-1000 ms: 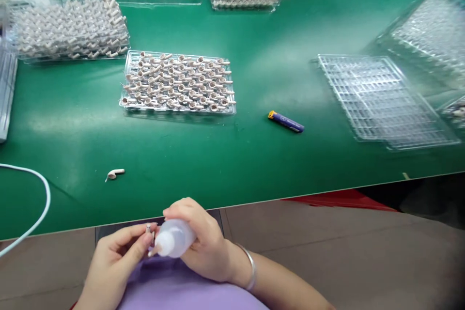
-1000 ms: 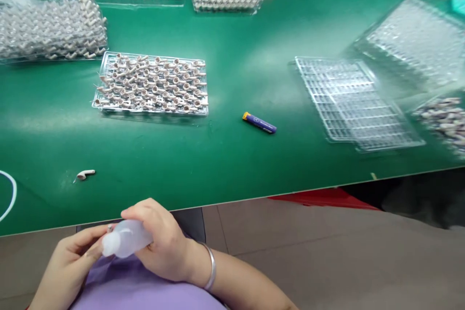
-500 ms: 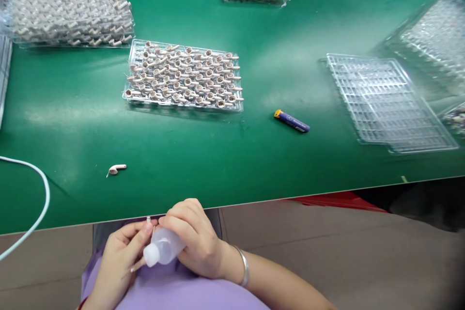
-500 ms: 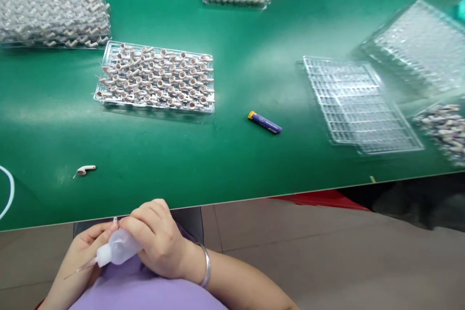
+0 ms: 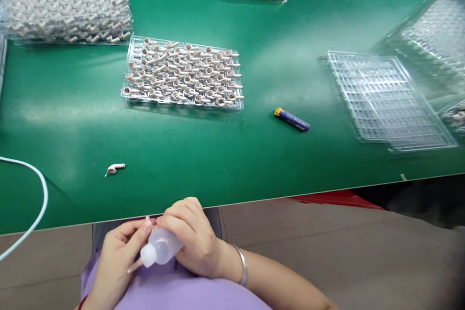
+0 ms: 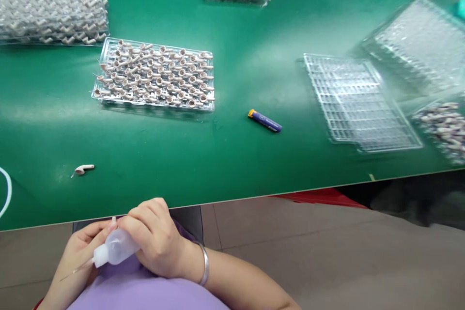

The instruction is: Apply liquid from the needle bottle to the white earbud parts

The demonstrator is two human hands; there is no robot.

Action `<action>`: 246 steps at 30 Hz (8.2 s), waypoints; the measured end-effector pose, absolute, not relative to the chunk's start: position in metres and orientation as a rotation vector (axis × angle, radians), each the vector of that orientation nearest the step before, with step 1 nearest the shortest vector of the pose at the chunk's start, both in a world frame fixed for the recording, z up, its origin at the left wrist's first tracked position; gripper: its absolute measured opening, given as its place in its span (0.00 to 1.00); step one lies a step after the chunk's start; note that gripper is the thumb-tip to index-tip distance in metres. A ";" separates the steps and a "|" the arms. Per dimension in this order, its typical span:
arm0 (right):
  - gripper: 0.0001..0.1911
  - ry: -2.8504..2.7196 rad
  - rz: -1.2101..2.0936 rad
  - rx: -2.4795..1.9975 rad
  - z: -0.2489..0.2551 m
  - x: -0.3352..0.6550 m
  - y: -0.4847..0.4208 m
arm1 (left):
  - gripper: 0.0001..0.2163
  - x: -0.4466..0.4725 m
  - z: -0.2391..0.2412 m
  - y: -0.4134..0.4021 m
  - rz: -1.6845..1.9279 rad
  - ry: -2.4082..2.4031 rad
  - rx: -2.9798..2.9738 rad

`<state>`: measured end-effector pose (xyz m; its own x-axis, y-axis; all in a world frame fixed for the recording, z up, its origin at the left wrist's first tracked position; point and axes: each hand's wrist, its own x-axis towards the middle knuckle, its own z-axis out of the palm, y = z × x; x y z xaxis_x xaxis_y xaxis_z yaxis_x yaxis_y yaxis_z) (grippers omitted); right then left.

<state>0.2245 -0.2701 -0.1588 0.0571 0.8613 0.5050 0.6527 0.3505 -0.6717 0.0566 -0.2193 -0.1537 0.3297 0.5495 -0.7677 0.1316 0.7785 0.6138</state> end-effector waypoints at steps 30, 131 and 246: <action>0.16 -1.163 0.558 -1.438 -0.142 0.275 -0.267 | 0.02 0.059 -0.099 -0.181 0.498 0.858 1.947; 0.26 -1.144 0.989 -1.304 -0.140 0.266 -0.263 | 0.11 0.060 -0.110 -0.141 0.218 1.015 1.313; 0.09 -1.585 0.322 -1.425 -0.157 0.218 -0.270 | 0.17 0.065 -0.136 -0.203 0.210 1.230 0.860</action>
<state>0.2184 -0.2697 -0.1568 0.1261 0.8792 0.4594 0.6300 0.2867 -0.7217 0.0646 -0.2028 -0.1361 0.3592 0.5733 -0.7365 0.2968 0.6780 0.6725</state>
